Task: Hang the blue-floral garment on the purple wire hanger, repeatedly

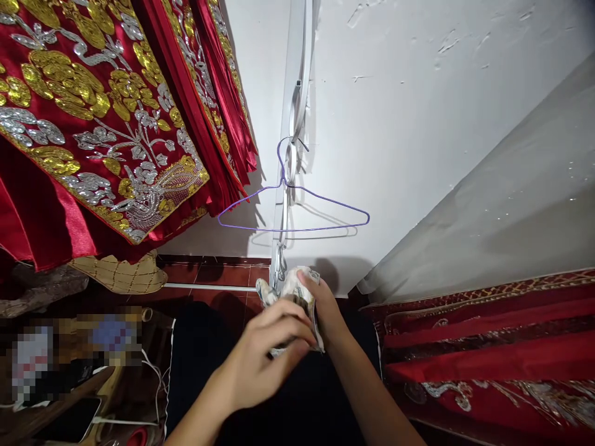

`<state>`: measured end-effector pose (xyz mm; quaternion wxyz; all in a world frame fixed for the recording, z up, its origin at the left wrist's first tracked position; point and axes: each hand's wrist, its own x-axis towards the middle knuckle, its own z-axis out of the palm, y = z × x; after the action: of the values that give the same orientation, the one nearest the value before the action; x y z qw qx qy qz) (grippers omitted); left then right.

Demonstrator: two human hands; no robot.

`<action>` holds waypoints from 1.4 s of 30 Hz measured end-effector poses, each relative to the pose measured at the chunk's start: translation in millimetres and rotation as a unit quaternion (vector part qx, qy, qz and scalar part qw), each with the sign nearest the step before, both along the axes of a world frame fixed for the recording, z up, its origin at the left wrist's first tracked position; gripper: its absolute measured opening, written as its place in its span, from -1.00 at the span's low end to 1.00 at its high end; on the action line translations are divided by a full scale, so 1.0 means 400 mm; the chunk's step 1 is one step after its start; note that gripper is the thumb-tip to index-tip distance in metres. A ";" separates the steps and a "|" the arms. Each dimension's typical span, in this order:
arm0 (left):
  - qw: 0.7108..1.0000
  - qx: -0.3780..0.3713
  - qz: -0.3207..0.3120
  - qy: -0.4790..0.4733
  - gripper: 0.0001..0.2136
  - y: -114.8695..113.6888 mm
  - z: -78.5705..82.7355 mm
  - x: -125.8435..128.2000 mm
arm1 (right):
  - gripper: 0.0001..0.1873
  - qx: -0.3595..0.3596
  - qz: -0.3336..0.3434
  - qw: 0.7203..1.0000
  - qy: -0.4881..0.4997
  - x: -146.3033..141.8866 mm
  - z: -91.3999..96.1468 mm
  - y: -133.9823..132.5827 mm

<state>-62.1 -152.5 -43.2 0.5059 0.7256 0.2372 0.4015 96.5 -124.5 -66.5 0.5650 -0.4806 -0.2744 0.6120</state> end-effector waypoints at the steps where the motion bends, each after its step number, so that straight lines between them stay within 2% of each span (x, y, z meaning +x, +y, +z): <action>1: 0.997 -0.028 0.030 -0.066 -0.82 0.020 0.008 -0.011 | -0.62 0.010 0.051 0.998 -0.035 0.012 0.017 -0.005; 2: 0.987 -0.064 0.058 -0.133 -0.74 0.042 0.013 -0.019 | -0.65 0.031 0.137 0.987 -0.079 0.023 0.038 -0.011; 3: 0.975 -0.102 0.071 -0.184 -0.65 0.062 0.013 -0.024 | -0.68 0.061 0.246 0.959 -0.125 0.034 0.060 -0.016; 4: 0.967 -0.133 0.064 -0.207 -0.57 0.081 0.009 -0.027 | -0.69 0.093 0.357 0.915 -0.165 0.044 0.084 -0.019; 5: 0.969 -0.152 0.036 -0.193 -0.53 0.097 0.001 -0.029 | -0.67 0.121 0.450 0.863 -0.196 0.052 0.107 -0.021; 6: 0.977 -0.157 -0.001 -0.148 -0.55 0.110 -0.010 -0.029 | -0.63 0.138 0.509 0.820 -0.222 0.060 0.129 -0.021; 7: 0.984 -0.149 -0.041 -0.084 -0.59 0.119 -0.025 -0.031 | -0.60 0.146 0.533 0.796 -0.246 0.067 0.148 -0.018; 9: 0.987 -0.114 -0.102 0.041 -0.63 0.132 -0.058 -0.042 | -0.59 0.148 0.513 0.793 -0.293 0.086 0.177 -0.007; 10: 0.986 -0.092 -0.106 0.085 -0.62 0.139 -0.074 -0.053 | -0.61 0.148 0.492 0.797 -0.317 0.100 0.186 0.001; 13: 0.989 -0.050 -0.026 0.134 -0.71 0.169 -0.104 -0.113 | -0.79 0.174 0.391 0.800 -0.420 0.161 0.196 0.030; 16: 0.986 -0.099 0.076 0.112 -0.82 0.211 -0.101 -0.188 | -0.92 0.200 0.190 0.820 -0.501 0.227 0.188 0.066; 18: 0.980 -0.112 0.117 0.119 -0.82 0.239 -0.081 -0.227 | -0.77 0.202 0.084 0.847 -0.485 0.245 0.175 0.094; 20: 0.976 -0.076 0.149 0.139 -0.79 0.267 -0.053 -0.250 | -0.51 0.204 0.032 0.865 -0.458 0.231 0.152 0.127; 22: 0.972 -0.035 0.185 0.140 -0.79 0.297 -0.027 -0.258 | -0.34 0.202 0.025 0.871 -0.447 0.195 0.117 0.166; 23: 0.970 -0.025 0.200 0.137 -0.79 0.314 -0.018 -0.259 | -0.33 0.195 0.027 0.872 -0.449 0.176 0.095 0.187; 25: 0.965 -0.026 0.223 0.138 -0.78 0.349 -0.011 -0.261 | -0.47 0.183 0.030 0.866 -0.465 0.151 0.051 0.226; 27: 0.959 -0.039 0.237 0.148 -0.72 0.384 -0.020 -0.268 | -0.65 0.179 0.017 0.841 -0.510 0.150 0.012 0.253; 29: 0.955 -0.044 0.251 0.154 -0.67 0.412 -0.035 -0.278 | -0.79 0.192 -0.003 0.801 -0.567 0.167 -0.013 0.257; 31: 0.953 -0.045 0.261 0.147 -0.67 0.433 -0.044 -0.289 | -0.90 0.214 -0.013 0.768 -0.604 0.186 -0.022 0.241; 33: 0.954 -0.020 0.262 0.145 -0.67 0.446 -0.035 -0.295 | -0.93 0.238 -0.010 0.753 -0.613 0.201 -0.016 0.216; 35: 0.949 0.046 0.269 0.157 -0.66 0.455 -0.011 -0.294 | -0.83 0.247 -0.003 0.756 -0.606 0.208 -0.001 0.193; 38: 0.918 0.150 0.304 0.207 -0.66 0.469 0.035 -0.282 | -0.72 0.246 0.014 0.782 -0.573 0.215 0.022 0.171; 40: 0.904 0.167 0.314 0.239 -0.75 0.483 0.055 -0.264 | -0.71 0.244 0.032 0.801 -0.545 0.220 0.031 0.162; 42: 0.916 0.149 0.290 0.234 -0.85 0.500 0.061 -0.236 | -0.72 0.243 0.050 0.816 -0.523 0.220 0.035 0.154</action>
<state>-156.6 47.5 -18.9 0.1831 0.7654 0.4864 0.3797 184.6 -62.7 -52.4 0.4033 -0.5607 -0.6921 0.2096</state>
